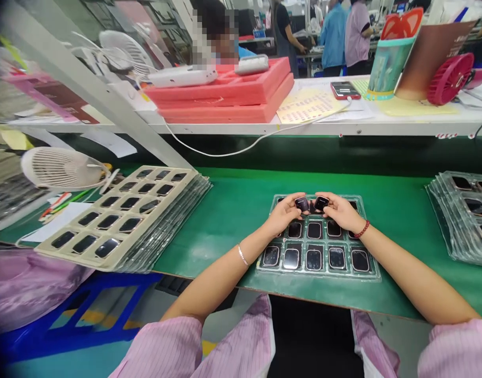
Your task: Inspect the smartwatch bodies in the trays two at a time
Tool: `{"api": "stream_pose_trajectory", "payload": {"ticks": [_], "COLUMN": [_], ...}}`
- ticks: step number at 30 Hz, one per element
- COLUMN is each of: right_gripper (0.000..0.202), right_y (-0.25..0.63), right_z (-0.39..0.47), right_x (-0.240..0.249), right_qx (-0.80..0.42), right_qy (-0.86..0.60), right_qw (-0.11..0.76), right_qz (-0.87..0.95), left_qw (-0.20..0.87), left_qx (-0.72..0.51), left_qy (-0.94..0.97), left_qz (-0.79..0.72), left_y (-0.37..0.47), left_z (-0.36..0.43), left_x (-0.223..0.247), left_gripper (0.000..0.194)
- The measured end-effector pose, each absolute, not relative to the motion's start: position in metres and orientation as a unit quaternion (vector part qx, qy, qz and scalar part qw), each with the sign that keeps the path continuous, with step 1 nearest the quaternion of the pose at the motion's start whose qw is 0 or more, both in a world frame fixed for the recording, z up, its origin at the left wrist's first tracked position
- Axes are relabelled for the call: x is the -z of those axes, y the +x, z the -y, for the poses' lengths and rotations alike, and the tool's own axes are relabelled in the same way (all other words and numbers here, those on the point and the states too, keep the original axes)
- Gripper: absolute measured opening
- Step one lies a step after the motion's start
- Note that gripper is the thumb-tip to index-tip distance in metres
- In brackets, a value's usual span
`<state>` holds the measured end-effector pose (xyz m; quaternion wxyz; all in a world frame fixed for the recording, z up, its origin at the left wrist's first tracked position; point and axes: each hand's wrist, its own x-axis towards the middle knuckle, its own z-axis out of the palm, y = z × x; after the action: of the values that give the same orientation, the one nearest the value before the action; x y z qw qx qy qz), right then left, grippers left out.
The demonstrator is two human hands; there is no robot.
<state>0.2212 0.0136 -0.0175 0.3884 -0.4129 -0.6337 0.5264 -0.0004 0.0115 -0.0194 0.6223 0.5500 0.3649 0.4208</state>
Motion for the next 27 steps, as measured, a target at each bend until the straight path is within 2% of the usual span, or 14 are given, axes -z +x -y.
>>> {"api": "stream_pose_trajectory", "payload": {"ticks": [6,10,13,15,17,22,24,27], "right_gripper": [0.038,0.047,0.053,0.052,0.049,0.047,0.048,0.056], "right_y": [0.2225,0.2225,0.2203,0.2187,0.2178,0.2173,0.216,0.2161], "right_z": [-0.0137,-0.0141,-0.0129,-0.0105,-0.0076,-0.006,-0.008,-0.0112], "right_x": [0.0172,0.0202,0.0238,0.0247,0.0234,0.0203,0.0228,0.0245], "right_qx": [-0.524,-0.513,-0.477,-0.445,-0.398,-0.197,-0.148,-0.119], "right_qy": [-0.402,-0.393,-0.401,-0.415,-0.429,-0.415,-0.407,-0.411], "right_qw": [0.373,0.382,0.415,0.422,0.406,0.314,0.271,0.236], "right_qz": [0.652,0.661,0.663,0.672,0.702,0.831,0.859,0.872], "left_qw": [0.612,0.601,0.578,0.523,0.422,0.186,0.146,0.141], "left_qx": [-0.404,-0.399,-0.394,-0.4,-0.401,-0.307,-0.255,-0.2], "left_qy": [0.559,0.579,0.598,0.627,0.678,0.784,0.789,0.791], "left_qz": [-0.386,-0.381,-0.391,-0.416,-0.45,-0.508,-0.54,-0.56], "left_y": [-0.0001,0.0002,-0.0007,-0.0015,-0.0021,-0.0009,-0.0003,-0.0019], "left_z": [-0.0112,-0.0112,-0.0128,-0.0149,-0.0172,-0.0206,-0.0207,-0.0194], "left_x": [0.0155,0.018,0.0211,0.0214,0.0197,0.0151,0.0161,0.0174], "left_gripper": [0.047,0.049,0.042,0.034,0.029,0.028,0.037,0.047]}}
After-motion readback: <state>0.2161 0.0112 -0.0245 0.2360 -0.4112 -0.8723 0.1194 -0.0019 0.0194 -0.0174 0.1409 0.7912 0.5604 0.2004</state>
